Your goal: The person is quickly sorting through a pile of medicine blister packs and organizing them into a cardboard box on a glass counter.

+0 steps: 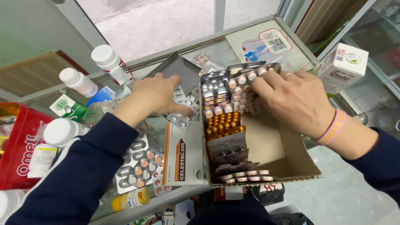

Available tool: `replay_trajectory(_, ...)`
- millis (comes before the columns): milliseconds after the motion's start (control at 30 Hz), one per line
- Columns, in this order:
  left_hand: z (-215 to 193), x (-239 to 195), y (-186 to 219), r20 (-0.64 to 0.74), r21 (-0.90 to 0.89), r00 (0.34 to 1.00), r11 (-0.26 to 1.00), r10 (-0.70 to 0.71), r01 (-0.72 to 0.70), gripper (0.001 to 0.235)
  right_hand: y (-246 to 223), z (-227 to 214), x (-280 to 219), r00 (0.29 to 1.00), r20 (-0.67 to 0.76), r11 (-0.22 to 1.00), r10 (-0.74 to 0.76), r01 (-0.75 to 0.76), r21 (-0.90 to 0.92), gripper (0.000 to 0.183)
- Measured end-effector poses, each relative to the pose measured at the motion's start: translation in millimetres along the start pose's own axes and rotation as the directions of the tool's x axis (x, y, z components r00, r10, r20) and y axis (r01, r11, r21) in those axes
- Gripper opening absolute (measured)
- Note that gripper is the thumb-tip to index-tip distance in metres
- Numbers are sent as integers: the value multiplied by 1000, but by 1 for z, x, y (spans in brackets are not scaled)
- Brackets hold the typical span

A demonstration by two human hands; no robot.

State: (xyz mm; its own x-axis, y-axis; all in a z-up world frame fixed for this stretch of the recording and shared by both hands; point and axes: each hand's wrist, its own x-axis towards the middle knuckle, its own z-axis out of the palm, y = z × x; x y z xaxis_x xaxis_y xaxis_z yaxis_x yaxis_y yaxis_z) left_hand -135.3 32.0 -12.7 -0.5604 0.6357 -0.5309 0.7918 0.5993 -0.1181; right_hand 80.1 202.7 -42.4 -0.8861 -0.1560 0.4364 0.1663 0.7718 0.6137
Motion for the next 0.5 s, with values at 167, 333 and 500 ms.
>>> replay_trajectory(167,-5,0,-8,-136,-316,990,945,47,-89,70,-10,20,-15,984,175,992,-30,7,127,19)
replay_trajectory(333,1,-1,-34,-435,-576,898,745,68,-335,38,-19,1,-2,903,427,923,32,-190,334,23)
replay_trajectory(500,-13,-23,-25,-385,-329,897,876,217,-354,43,-17,-9,28,678,727,745,-113,-426,514,23)
